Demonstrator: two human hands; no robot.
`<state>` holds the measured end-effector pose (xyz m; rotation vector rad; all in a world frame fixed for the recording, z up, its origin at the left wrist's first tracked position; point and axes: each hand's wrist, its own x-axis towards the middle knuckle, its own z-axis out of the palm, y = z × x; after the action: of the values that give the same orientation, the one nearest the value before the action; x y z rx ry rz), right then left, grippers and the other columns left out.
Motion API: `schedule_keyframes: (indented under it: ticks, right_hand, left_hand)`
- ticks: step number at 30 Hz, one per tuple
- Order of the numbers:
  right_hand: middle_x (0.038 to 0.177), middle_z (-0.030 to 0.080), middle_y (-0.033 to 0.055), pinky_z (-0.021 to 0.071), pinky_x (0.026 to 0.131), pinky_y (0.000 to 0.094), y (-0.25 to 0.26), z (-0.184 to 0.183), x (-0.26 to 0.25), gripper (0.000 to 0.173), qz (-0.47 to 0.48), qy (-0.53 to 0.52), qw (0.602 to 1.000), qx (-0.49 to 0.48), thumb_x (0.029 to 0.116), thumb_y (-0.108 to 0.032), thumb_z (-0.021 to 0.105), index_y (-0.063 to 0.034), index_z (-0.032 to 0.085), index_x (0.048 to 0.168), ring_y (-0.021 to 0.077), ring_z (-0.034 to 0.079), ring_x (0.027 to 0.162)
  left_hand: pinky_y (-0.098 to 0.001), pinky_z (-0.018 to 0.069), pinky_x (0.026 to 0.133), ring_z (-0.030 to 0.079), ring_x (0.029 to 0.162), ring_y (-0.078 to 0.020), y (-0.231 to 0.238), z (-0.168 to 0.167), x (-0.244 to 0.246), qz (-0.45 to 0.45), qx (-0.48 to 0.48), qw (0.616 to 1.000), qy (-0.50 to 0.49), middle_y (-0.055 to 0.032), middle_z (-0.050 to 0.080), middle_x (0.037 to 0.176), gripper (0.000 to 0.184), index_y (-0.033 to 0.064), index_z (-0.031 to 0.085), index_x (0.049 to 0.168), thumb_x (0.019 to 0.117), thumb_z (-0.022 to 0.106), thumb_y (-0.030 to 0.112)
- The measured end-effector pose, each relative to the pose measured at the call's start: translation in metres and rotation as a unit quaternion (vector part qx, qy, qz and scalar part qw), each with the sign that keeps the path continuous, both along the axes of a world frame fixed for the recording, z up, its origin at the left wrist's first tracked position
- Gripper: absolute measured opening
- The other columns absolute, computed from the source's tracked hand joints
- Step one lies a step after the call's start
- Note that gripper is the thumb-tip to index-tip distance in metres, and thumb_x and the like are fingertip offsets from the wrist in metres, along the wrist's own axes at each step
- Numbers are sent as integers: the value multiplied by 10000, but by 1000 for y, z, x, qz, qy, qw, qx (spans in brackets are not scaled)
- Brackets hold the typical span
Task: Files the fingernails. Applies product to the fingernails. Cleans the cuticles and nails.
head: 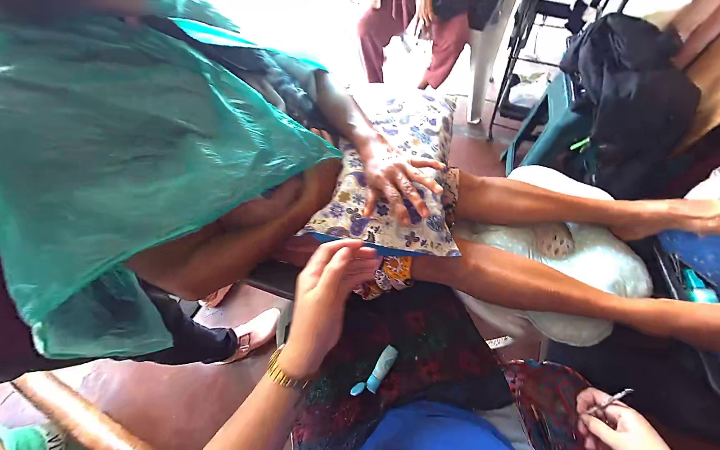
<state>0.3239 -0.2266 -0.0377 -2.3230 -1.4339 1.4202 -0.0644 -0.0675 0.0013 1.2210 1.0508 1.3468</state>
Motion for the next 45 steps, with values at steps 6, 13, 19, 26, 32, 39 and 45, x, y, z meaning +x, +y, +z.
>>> schedule_keyframes:
  ticks: [6,13,19,26,32,39,45]
  right_hand:
    - [949,775,114,644,614,320,53,-37,-8,170,-158,371,832,381,969,33,486,-51,616,1039,200,760,712]
    - [920,770,146,640,619,288,150,24,-62,142,-222,524,708,418,925,47,597,-69,646,990,200,769,747]
    - [1025,769,180,649,671,296,213,66,-86,102,-121,533,682,486,939,35,651,-53,696,962,228,780,840]
    - [1003,758,183,651,690,310,255,81,-113,147,-95,542,665,504,918,79,644,-30,705,996,225,771,834]
    - [974,768,173,658,675,319,267,72,-127,149,-57,513,663,542,859,92,730,-9,731,968,230,775,802]
    - [1004,771,80,641,680,238,267,61,-144,165,13,399,662,634,855,12,783,-81,739,985,141,760,824]
    - [1001,771,54,650,768,263,271,66,-150,171,61,354,664,656,869,1,775,-99,729,1001,153,763,878]
  left_hand:
    - [-396,574,953,703,1081,-247,62,25,74,-179,-199,941,-208,-150,676,1247,456,23,501,1366,1121,326,366]
    - [-420,502,1077,562,1322,-236,111,7,76,-297,-55,931,-204,-108,492,1519,577,43,475,1426,892,689,82]
    - [-367,617,915,731,1036,-215,116,1,98,-33,62,996,-55,-151,697,1225,261,-78,601,1199,939,619,-56]
    - [-297,595,825,705,868,-157,130,4,127,-69,-22,869,-489,-76,697,967,297,53,599,1114,1075,309,97]
    - [-268,587,781,685,804,-132,124,-7,108,-125,-31,859,-495,-64,690,893,248,41,644,1012,1059,403,75]
    - [-272,589,789,703,852,-144,121,-15,96,-150,-52,866,-473,-87,714,949,240,29,660,1028,1049,423,59]
    - [-271,594,796,717,853,-142,119,-13,95,-143,-67,872,-464,-90,731,946,230,-13,647,1111,1015,439,-18]
